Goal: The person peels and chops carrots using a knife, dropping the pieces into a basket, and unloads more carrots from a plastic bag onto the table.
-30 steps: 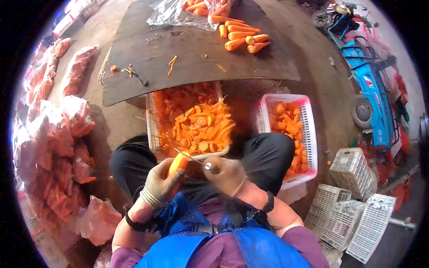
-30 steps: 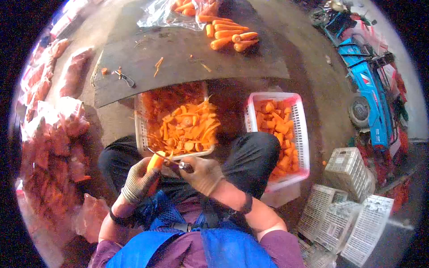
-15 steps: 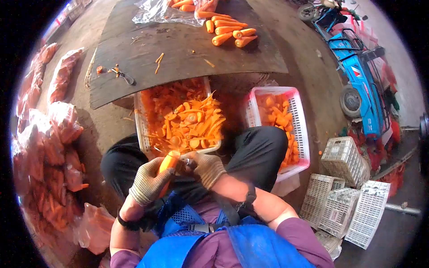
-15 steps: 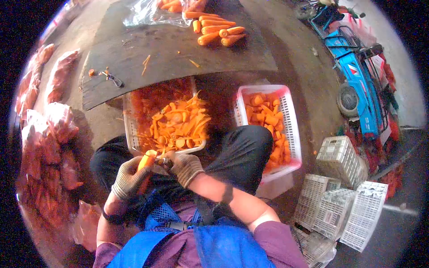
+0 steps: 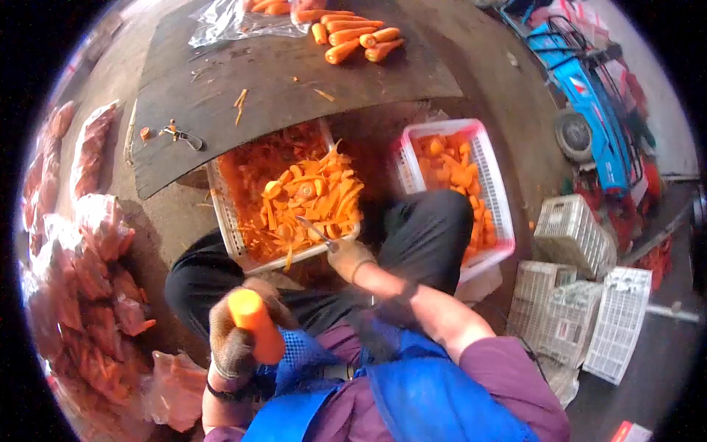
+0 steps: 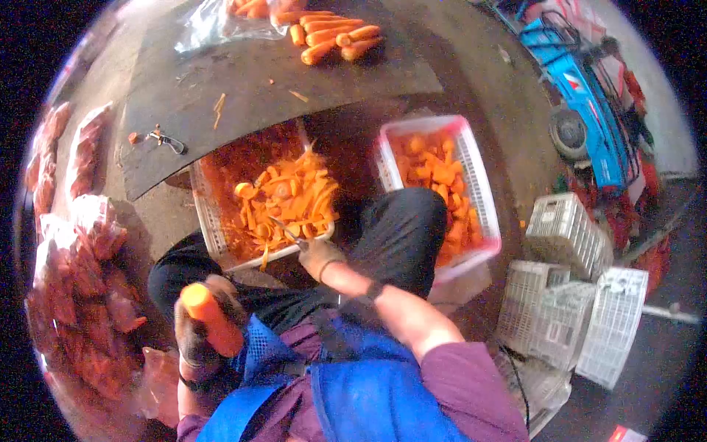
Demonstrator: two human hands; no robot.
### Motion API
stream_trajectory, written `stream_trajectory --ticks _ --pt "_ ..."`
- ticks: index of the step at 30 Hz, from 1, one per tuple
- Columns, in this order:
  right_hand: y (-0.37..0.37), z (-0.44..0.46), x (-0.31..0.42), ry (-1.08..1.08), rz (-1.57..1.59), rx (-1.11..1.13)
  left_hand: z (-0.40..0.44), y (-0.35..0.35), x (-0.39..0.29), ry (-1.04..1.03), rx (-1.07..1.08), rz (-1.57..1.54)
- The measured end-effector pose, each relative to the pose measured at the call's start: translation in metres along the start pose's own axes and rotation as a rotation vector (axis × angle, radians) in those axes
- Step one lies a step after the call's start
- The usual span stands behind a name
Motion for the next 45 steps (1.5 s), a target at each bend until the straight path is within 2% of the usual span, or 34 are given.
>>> stream_trajectory --ticks 1,2,3,5,6,9,10,11,13,14,17,18,19,23,24,27,28,31,35,38,45 --pt "-0.001 0.003 -0.007 0.000 -0.008 -0.030 0.007 0.006 -0.003 -0.027 0.010 0.006" --pt "-0.011 0.000 -0.012 -0.006 -0.005 -0.044 0.011 0.019 0.001 -0.024 -0.115 -0.015" --pt "-0.022 -0.007 -0.006 0.034 0.146 0.008 0.013 0.032 0.007 -0.009 -0.225 -0.028" --pt "-0.017 -0.003 0.013 0.120 0.450 0.057 0.025 0.057 0.034 -0.045 -0.303 -0.156" --pt "-0.011 -0.005 0.020 0.100 0.543 0.135 0.032 0.051 0.047 -0.015 -0.261 -0.312" --pt "-0.008 -0.011 0.004 -0.178 0.954 0.253 0.034 0.035 0.075 0.041 -0.230 -0.294" --pt "0.001 -0.016 0.013 -0.140 1.199 0.266 0.033 0.035 0.085 0.044 -0.252 -0.204" --pt "0.008 -0.013 0.009 -0.099 1.180 0.162 0.029 0.037 0.101 0.110 -0.279 -0.238" --pt "0.022 -0.010 0.011 -0.020 1.138 -0.040 0.024 0.049 0.123 0.201 -0.286 -0.066" --pt "0.010 -0.012 0.008 -0.081 1.052 0.130 0.020 0.054 0.127 0.223 -0.286 0.040" --pt "0.035 -0.015 0.029 0.268 0.861 -0.037 0.027 0.037 0.112 0.174 -0.080 0.375" --pt "0.038 -0.017 0.034 0.238 0.799 -0.029 0.028 0.029 0.114 0.207 -0.016 0.332" --pt "0.048 -0.021 0.045 0.213 0.736 -0.020 0.028 0.030 0.118 0.240 -0.018 0.419" --pt "0.062 -0.025 0.059 0.153 0.546 -0.070 0.026 0.057 0.132 0.371 -0.217 0.316" --pt "0.058 -0.023 0.062 0.159 0.564 -0.015 0.025 0.062 0.136 0.404 -0.257 0.257" --pt "0.055 -0.025 0.054 0.132 0.383 -0.079 0.034 0.068 0.117 0.367 -0.242 0.539" --pt "0.052 -0.024 0.053 0.129 0.322 -0.080 0.037 0.064 0.106 0.296 -0.266 0.599" --pt "0.058 -0.026 0.061 0.205 0.259 -0.136 0.040 0.070 0.112 0.278 -0.281 0.553" --pt "0.051 -0.024 0.064 0.157 0.152 -0.004 0.040 0.070 0.114 0.393 -0.274 0.518" --pt "0.041 -0.023 0.062 0.143 0.118 0.049 0.043 0.073 0.115 0.366 -0.276 0.522" --pt "0.039 -0.022 0.064 0.167 0.082 0.048 0.042 0.074 0.118 0.399 -0.290 0.442"
Point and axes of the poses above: each hand's wrist, its own z-axis towards the middle knuckle, its own y-axis out of the back of the hand, x = y × z, the point moved 10 cm from there along z, towards the middle knuckle, and after that the axes turned 2 degrees about -z, right-handed, at the moved point
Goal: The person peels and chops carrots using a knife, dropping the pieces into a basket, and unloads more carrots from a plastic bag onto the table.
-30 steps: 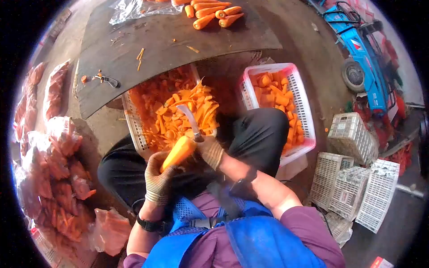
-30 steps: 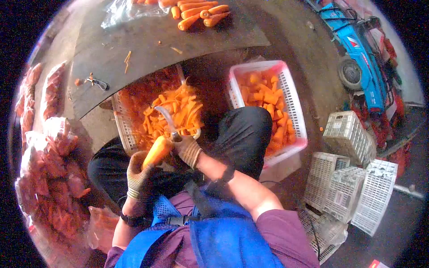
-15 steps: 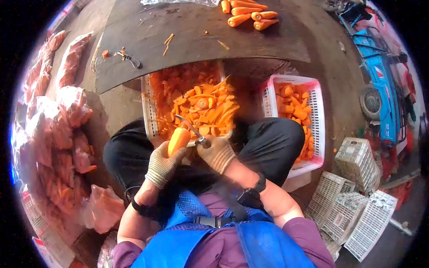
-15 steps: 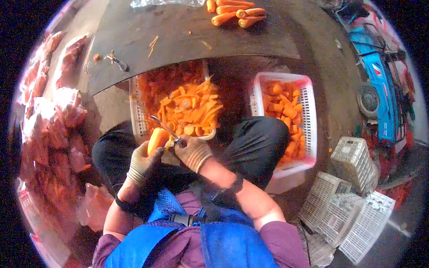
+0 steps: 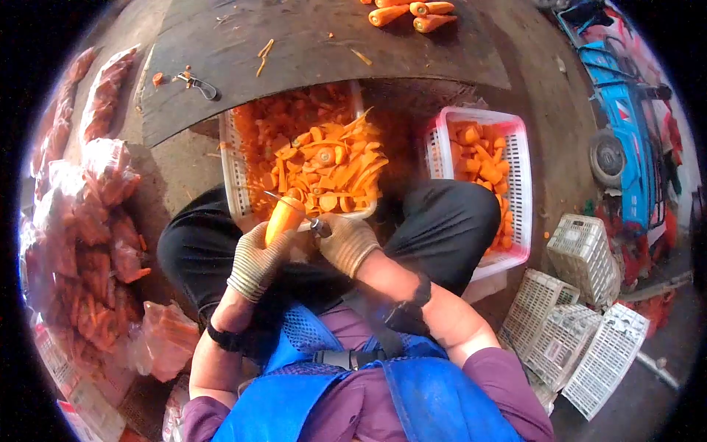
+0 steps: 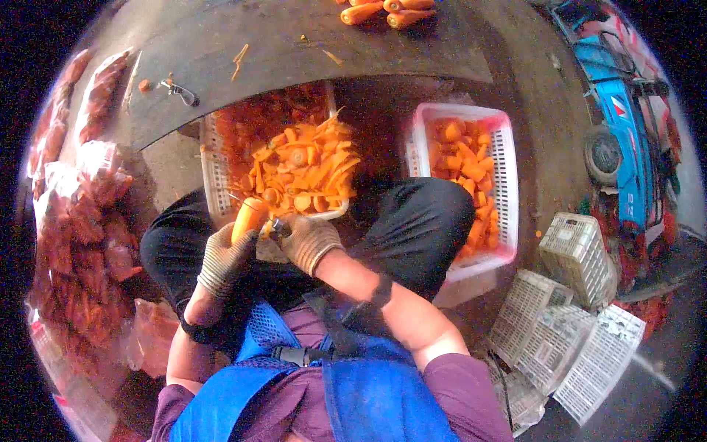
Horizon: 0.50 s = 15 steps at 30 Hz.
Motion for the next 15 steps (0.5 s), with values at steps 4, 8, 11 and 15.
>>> stream_trajectory --ticks 4,8,11,15 --pt "0.005 -0.001 0.004 0.021 -0.015 -0.015 -0.001 0.000 0.000 0.026 0.026 0.002" --pt "0.014 -0.002 0.014 0.082 -0.072 -0.064 -0.009 -0.012 0.001 0.116 0.222 -0.245" --pt "0.010 0.002 0.015 0.109 -0.067 -0.135 -0.012 -0.013 0.001 0.086 0.244 -0.303" --pt "0.002 -0.002 0.004 0.152 -0.043 -0.205 -0.016 0.001 -0.027 -0.235 -0.031 0.097"
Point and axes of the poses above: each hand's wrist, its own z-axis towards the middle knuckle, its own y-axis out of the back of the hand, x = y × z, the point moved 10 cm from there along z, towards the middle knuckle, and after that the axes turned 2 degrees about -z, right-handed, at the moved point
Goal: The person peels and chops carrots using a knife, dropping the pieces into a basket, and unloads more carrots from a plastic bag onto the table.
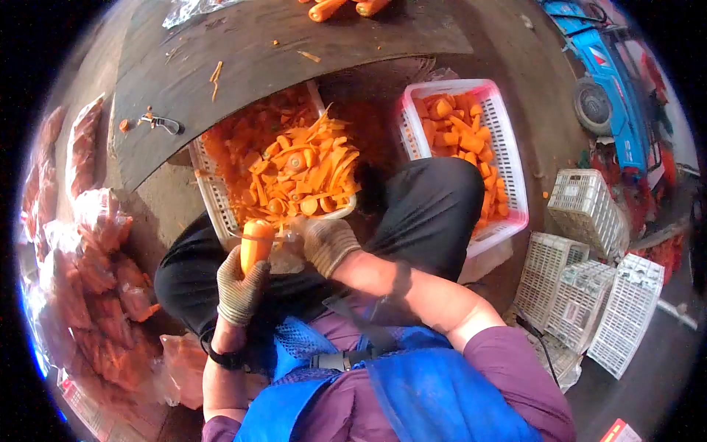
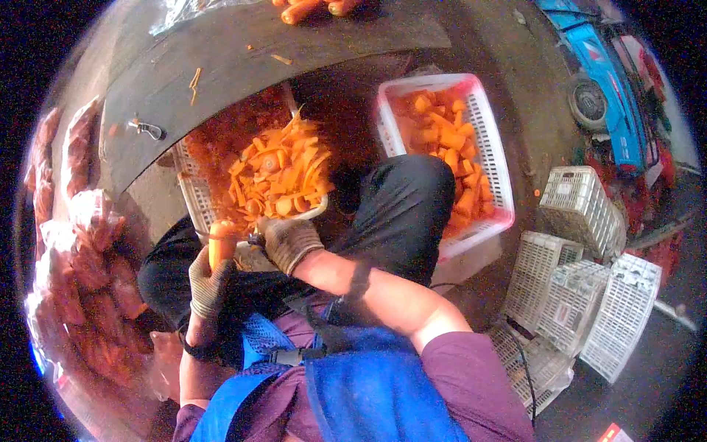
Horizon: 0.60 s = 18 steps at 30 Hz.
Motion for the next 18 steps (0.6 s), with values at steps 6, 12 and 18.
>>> stream_trajectory --ticks 6,12,18 --pt "-0.005 0.000 0.006 0.069 0.065 -0.019 -0.021 -0.022 0.030 0.331 0.243 -0.521" --pt "-0.041 0.001 -0.023 -0.078 0.067 0.216 -0.021 -0.020 -0.020 0.033 0.298 -0.011" --pt "-0.058 -0.008 -0.060 -0.337 0.048 0.349 -0.024 -0.005 0.012 0.127 0.164 -0.334"
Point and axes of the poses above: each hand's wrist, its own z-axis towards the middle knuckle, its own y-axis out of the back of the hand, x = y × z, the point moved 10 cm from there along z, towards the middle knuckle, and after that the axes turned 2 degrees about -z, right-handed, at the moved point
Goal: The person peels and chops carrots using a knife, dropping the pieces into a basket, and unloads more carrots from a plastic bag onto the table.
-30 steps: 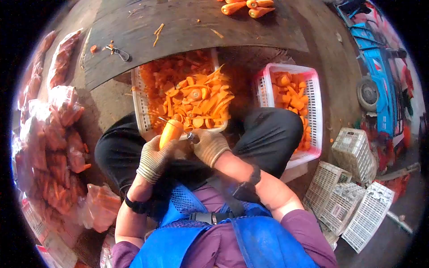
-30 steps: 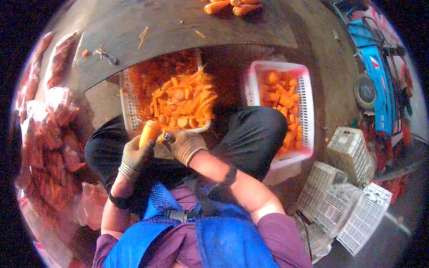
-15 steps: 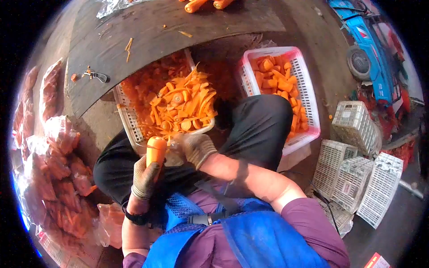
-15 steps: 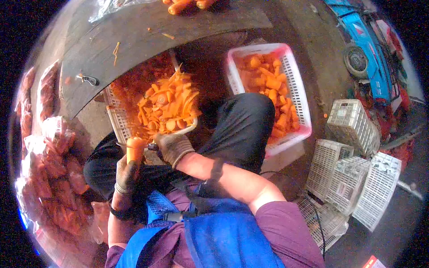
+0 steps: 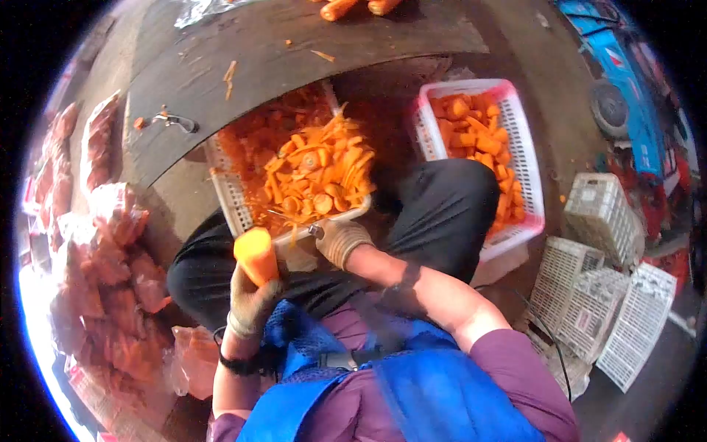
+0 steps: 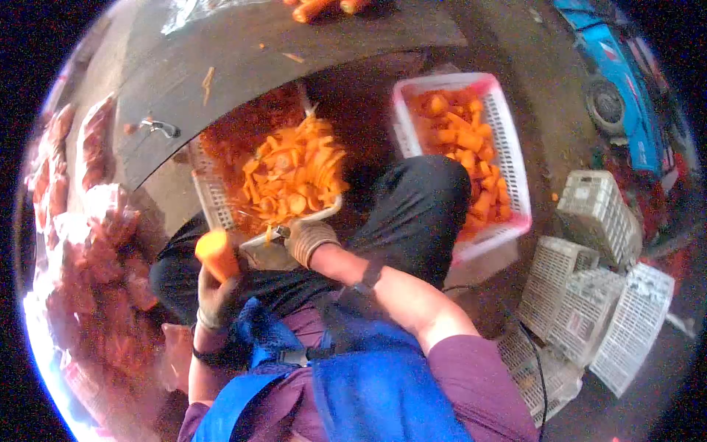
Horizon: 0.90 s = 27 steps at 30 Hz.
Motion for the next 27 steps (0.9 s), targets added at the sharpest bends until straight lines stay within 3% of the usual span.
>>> stream_trajectory --ticks 1,2,3,5,7,9,12,16,19,20,22,24,25,27 --pt "-0.002 0.004 0.000 0.031 0.014 -0.023 0.006 -0.011 -0.004 0.000 0.113 -0.202" --pt "-0.001 0.010 -0.001 0.061 0.031 -0.049 0.012 -0.016 -0.009 -0.025 0.089 -0.304" --pt "0.005 0.009 -0.006 0.023 0.059 -0.072 0.012 -0.016 -0.013 -0.030 -0.069 -0.308" --pt "0.017 0.008 -0.020 -0.054 0.108 -0.110 0.008 -0.024 -0.014 0.075 -0.095 -0.397" --pt "0.015 0.016 -0.020 -0.013 0.046 -0.135 0.010 -0.009 0.026 0.219 0.187 -0.610" --pt "0.020 0.013 -0.018 0.014 0.080 -0.198 0.012 -0.006 0.031 0.230 0.192 -0.567" --pt "0.035 0.006 -0.016 0.065 0.255 -0.214 0.031 -0.010 0.001 0.044 -0.152 -0.198" --pt "0.084 -0.029 -0.022 0.003 0.293 -0.345 0.045 -0.030 -0.022 -0.095 -0.059 0.308" --pt "0.110 -0.055 -0.033 0.017 0.447 -0.363 0.067 -0.046 -0.014 0.098 -0.041 0.142" --pt "0.116 -0.062 -0.043 0.017 0.448 -0.425 0.074 -0.054 -0.018 0.072 0.046 0.134" --pt "0.124 -0.070 -0.062 0.013 0.517 -0.514 0.094 -0.072 -0.015 0.006 -0.012 0.042" --pt "0.139 -0.090 -0.079 0.027 0.575 -0.599 0.117 -0.090 -0.016 -0.065 0.098 0.152" --pt "0.151 -0.104 -0.085 0.043 0.619 -0.646 0.105 -0.131 -0.030 0.135 0.185 0.041" --pt "0.164 -0.123 -0.100 0.069 0.673 -0.704 0.111 -0.165 -0.039 0.159 0.262 0.184"
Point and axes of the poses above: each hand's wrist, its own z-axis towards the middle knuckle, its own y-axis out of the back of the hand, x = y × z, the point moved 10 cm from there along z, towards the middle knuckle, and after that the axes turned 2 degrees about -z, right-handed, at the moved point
